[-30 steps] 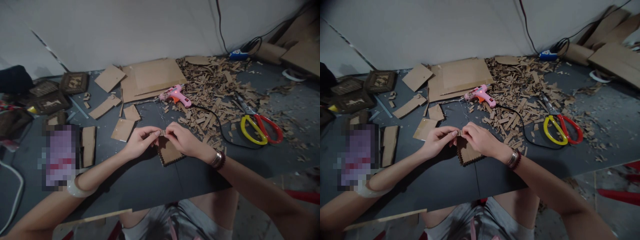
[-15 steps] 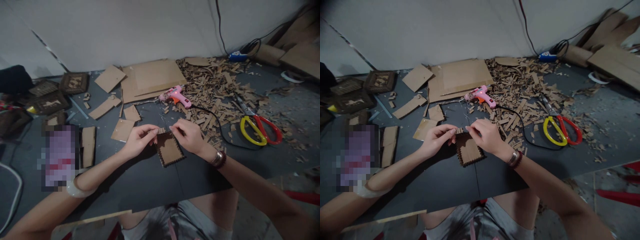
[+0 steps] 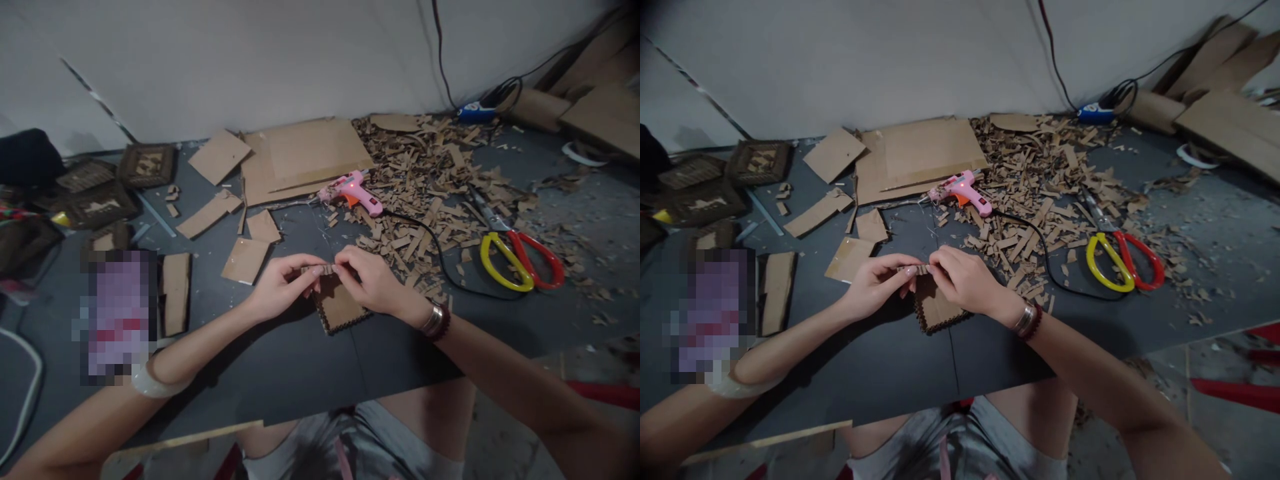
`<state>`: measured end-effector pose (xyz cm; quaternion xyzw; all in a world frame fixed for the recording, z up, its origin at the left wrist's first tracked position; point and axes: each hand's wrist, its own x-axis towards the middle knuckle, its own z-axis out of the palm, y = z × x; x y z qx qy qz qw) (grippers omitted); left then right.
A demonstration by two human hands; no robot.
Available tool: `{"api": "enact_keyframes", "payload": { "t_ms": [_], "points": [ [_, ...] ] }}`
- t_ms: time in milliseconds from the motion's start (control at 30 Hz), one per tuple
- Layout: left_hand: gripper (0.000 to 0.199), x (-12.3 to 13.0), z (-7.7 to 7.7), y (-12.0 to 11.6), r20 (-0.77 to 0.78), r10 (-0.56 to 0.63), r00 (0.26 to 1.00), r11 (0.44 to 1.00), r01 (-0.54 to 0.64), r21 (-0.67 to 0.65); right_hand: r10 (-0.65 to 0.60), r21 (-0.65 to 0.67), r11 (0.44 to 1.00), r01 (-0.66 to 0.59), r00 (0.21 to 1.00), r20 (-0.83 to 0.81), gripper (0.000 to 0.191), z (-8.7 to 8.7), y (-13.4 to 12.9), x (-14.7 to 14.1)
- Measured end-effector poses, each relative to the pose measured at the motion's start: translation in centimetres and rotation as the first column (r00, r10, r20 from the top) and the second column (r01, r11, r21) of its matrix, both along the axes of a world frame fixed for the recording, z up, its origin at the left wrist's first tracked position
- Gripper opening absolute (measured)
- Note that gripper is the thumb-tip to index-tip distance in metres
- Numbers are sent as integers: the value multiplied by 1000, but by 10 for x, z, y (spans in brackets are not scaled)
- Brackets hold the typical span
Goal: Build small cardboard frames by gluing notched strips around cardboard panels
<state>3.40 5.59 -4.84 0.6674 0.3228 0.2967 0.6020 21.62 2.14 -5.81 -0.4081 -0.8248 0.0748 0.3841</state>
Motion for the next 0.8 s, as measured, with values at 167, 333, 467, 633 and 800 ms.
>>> {"api": "enact_keyframes", "payload": {
  "t_ms": [167, 333, 467, 633, 800],
  "points": [
    [35, 0, -1, 0, -14, 53, 998, 999, -53, -6, -190, 48, 981, 190, 982, -14, 14, -2, 3, 3],
    [36, 2, -2, -1, 23, 104, 994, 994, -103, -30, -205, 160, 965, 209, 978, -41, 28, 1, 3, 4],
    [37, 3, -5, 0, 83, 68, 994, 996, -63, -55, -119, 228, 969, 99, 990, 74, 16, 3, 0, 1],
    [35, 1, -7, 0, 101, 35, 994, 998, -30, -56, -84, 132, 988, 80, 996, 25, 10, 0, -1, -1],
    [34, 0, -7, 0, 95, 13, 995, 998, -7, -60, -35, -21, 999, 34, 998, -61, 15, 0, -1, -1]
  ]
}}
